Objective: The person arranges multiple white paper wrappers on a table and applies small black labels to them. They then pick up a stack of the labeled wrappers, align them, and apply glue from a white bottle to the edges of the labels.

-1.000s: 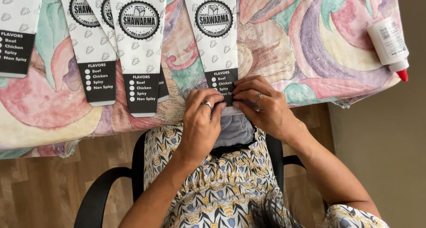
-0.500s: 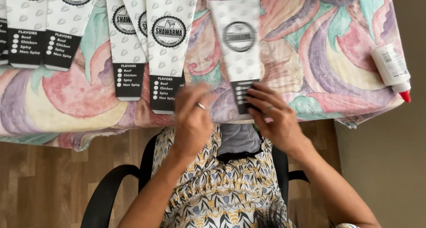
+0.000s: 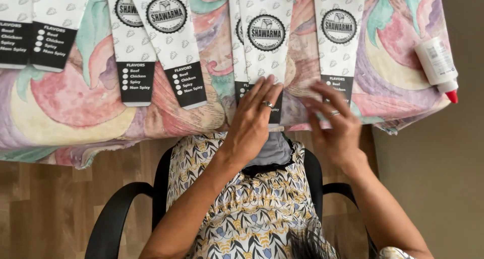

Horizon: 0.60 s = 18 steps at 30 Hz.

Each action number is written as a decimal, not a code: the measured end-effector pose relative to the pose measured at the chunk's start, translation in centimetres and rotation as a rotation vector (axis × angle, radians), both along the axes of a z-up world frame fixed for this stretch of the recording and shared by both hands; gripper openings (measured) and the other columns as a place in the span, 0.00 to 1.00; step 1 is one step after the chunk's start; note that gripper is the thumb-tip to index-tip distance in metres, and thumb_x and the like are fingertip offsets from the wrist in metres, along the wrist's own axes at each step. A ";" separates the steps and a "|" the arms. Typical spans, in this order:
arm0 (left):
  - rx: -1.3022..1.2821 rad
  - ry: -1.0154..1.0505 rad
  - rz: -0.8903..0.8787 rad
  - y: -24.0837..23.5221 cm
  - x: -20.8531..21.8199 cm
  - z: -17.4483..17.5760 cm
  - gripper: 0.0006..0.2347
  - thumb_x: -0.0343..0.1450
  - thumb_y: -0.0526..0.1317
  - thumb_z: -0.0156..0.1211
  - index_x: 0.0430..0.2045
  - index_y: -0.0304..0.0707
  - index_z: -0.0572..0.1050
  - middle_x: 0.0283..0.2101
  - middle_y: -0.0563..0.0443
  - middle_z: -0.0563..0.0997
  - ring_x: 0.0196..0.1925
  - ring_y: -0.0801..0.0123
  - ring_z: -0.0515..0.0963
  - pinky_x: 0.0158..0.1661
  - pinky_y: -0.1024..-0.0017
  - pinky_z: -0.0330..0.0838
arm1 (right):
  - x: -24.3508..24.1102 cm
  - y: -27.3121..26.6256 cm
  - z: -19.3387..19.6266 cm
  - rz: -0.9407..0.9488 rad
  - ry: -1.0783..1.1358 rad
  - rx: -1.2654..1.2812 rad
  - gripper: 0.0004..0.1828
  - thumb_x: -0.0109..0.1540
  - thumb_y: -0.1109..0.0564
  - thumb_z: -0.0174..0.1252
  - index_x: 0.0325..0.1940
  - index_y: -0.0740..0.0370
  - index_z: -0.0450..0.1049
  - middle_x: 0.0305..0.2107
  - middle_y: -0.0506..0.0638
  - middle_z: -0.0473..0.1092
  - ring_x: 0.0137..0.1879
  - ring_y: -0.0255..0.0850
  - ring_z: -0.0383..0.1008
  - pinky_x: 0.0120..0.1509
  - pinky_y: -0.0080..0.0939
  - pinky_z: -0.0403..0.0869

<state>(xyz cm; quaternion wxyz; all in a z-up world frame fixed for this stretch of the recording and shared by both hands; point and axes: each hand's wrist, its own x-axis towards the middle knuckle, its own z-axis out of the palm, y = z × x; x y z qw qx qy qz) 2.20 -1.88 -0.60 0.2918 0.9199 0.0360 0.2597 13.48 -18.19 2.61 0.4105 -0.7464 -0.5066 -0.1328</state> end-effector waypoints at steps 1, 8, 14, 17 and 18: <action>-0.001 0.002 -0.010 0.0 -0.1 -0.4 0.26 0.69 0.18 0.49 0.65 0.30 0.64 0.66 0.28 0.70 0.71 0.41 0.65 0.68 0.51 0.61 | -0.8 0.7 0.0 -0.010 0.002 -0.001 0.10 0.59 0.75 0.61 0.43 0.73 0.78 0.50 0.64 0.75 0.61 0.68 0.74 0.62 0.64 0.74; 0.024 -0.225 -0.039 1.6 -3.0 -2.3 0.08 0.70 0.33 0.66 0.40 0.30 0.79 0.52 0.43 0.78 0.63 0.52 0.76 0.64 0.57 0.69 | -1.6 2.9 -0.1 0.315 -0.056 0.050 0.08 0.59 0.66 0.68 0.40 0.74 0.79 0.41 0.62 0.77 0.54 0.65 0.79 0.62 0.66 0.75; 0.047 -0.191 -0.068 1.3 -2.9 -2.0 0.09 0.67 0.33 0.70 0.38 0.28 0.81 0.48 0.40 0.82 0.61 0.51 0.77 0.62 0.57 0.70 | -0.6 2.7 0.1 0.347 -0.088 0.038 0.07 0.60 0.66 0.66 0.38 0.76 0.78 0.41 0.65 0.77 0.55 0.67 0.78 0.62 0.69 0.74; 0.072 -0.181 -0.054 1.2 -2.7 -2.2 0.08 0.68 0.34 0.70 0.37 0.29 0.82 0.47 0.41 0.82 0.61 0.53 0.78 0.62 0.57 0.70 | -0.6 2.6 0.4 0.341 -0.105 0.027 0.04 0.61 0.67 0.65 0.37 0.75 0.78 0.42 0.65 0.77 0.56 0.67 0.78 0.63 0.68 0.74; 0.085 -0.181 -0.045 1.2 -2.7 -2.2 0.08 0.68 0.35 0.70 0.37 0.30 0.82 0.47 0.41 0.83 0.60 0.53 0.78 0.61 0.57 0.70 | -0.6 2.6 0.6 0.341 -0.113 0.026 0.03 0.61 0.69 0.65 0.35 0.75 0.78 0.41 0.66 0.78 0.55 0.67 0.78 0.62 0.68 0.75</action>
